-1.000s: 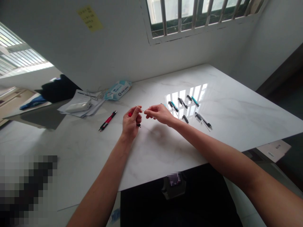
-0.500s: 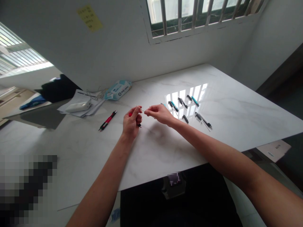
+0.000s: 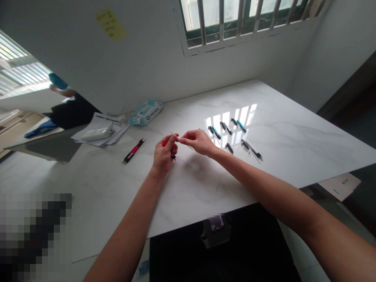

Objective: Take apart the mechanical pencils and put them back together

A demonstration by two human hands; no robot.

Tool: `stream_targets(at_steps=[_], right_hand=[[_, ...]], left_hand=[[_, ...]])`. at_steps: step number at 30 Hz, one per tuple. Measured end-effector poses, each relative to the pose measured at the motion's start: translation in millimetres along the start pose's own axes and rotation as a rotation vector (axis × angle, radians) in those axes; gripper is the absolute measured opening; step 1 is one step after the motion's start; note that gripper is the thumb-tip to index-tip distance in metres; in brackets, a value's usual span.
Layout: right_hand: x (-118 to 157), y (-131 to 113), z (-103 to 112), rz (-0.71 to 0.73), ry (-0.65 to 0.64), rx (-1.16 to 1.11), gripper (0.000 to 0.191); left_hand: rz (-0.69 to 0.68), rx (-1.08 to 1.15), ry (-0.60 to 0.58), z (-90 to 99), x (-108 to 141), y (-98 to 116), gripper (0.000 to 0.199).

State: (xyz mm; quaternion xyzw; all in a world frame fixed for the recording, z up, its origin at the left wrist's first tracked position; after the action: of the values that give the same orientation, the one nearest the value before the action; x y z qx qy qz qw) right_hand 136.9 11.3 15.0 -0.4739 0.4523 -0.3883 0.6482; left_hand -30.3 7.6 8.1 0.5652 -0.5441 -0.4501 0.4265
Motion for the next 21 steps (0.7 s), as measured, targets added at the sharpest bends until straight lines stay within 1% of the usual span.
stream_targets(at_steps=[8,21], right_hand=[[-2.7,2.8,3.1,0.028,0.016,0.004,0.046],[-1.3,0.2,0.0,0.032,0.009,-0.013,0.045]], left_hand=[[0.03,0.002,-0.044,-2.8,2.2,-1.3,0.035],[0.051,0.015,-0.027,-1.7,1.6,-1.1,0.037]])
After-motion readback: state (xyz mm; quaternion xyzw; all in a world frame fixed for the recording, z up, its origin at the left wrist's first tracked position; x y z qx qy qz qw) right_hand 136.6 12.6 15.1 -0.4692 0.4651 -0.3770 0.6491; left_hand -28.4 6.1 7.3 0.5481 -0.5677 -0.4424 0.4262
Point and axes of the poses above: each hand's wrist, its own x-axis away from the middle knuckle, its own z-axis out of the back of the hand, y = z × x, the point moved 2 cm from there along -x, towards the middle knuckle, and after that the axes turned 2 degrees about z, right-handed, at the moved point
